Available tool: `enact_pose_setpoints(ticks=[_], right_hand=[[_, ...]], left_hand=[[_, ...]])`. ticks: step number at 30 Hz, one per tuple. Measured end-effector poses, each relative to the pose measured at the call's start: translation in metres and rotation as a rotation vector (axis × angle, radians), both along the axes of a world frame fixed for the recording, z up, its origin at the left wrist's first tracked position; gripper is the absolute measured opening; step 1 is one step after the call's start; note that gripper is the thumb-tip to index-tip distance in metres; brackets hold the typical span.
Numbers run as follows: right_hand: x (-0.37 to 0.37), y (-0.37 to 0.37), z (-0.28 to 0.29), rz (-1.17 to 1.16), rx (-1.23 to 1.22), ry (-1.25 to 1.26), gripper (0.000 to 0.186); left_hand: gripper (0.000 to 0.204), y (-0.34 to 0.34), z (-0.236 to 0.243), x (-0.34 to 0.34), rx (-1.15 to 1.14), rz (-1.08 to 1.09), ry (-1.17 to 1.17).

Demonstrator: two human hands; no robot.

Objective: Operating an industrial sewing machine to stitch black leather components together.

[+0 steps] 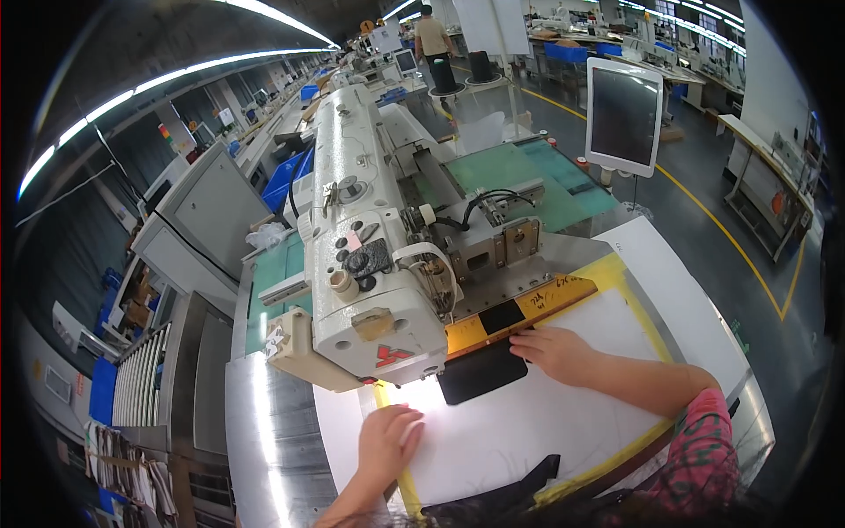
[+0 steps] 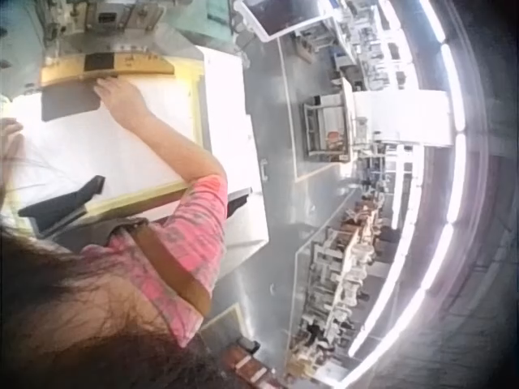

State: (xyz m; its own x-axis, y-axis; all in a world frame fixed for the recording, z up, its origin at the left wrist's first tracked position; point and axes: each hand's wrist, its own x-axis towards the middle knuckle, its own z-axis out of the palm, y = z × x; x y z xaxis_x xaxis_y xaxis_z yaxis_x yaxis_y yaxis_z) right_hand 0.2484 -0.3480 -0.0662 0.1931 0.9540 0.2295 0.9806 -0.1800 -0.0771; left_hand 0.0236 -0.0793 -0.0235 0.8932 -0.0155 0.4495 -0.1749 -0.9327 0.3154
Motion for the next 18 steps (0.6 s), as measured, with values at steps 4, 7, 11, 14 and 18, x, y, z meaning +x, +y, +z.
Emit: enact_pose_setpoints(ticks=[4, 7, 11, 14, 18], right_hand=[[-0.023, 0.004, 0.016, -0.113, 0.087, 0.080, 0.060], [-0.022, 0.006, 0.008, -0.141, 0.058, 0.068, 0.070], [-0.020, 0.010, 0.014, -0.137, 0.073, 0.030, 0.071], [-0.034, 0.002, 0.021, -0.161, 0.025, -0.006, 0.071], [-0.039, 0.002, 0.017, -0.140, 0.024, 0.038, 0.067]], left_hand=[[0.047, -0.043, 0.003, 0.025, 0.074, -0.211, 0.234], [0.059, -0.058, -0.003, 0.046, 0.181, -0.143, 0.201], [0.062, -0.057, -0.018, 0.062, 0.189, -0.083, 0.142], [0.064, -0.054, -0.017, 0.058, 0.189, -0.087, 0.126], [0.064, -0.057, -0.016, 0.053, 0.146, -0.085, 0.136]])
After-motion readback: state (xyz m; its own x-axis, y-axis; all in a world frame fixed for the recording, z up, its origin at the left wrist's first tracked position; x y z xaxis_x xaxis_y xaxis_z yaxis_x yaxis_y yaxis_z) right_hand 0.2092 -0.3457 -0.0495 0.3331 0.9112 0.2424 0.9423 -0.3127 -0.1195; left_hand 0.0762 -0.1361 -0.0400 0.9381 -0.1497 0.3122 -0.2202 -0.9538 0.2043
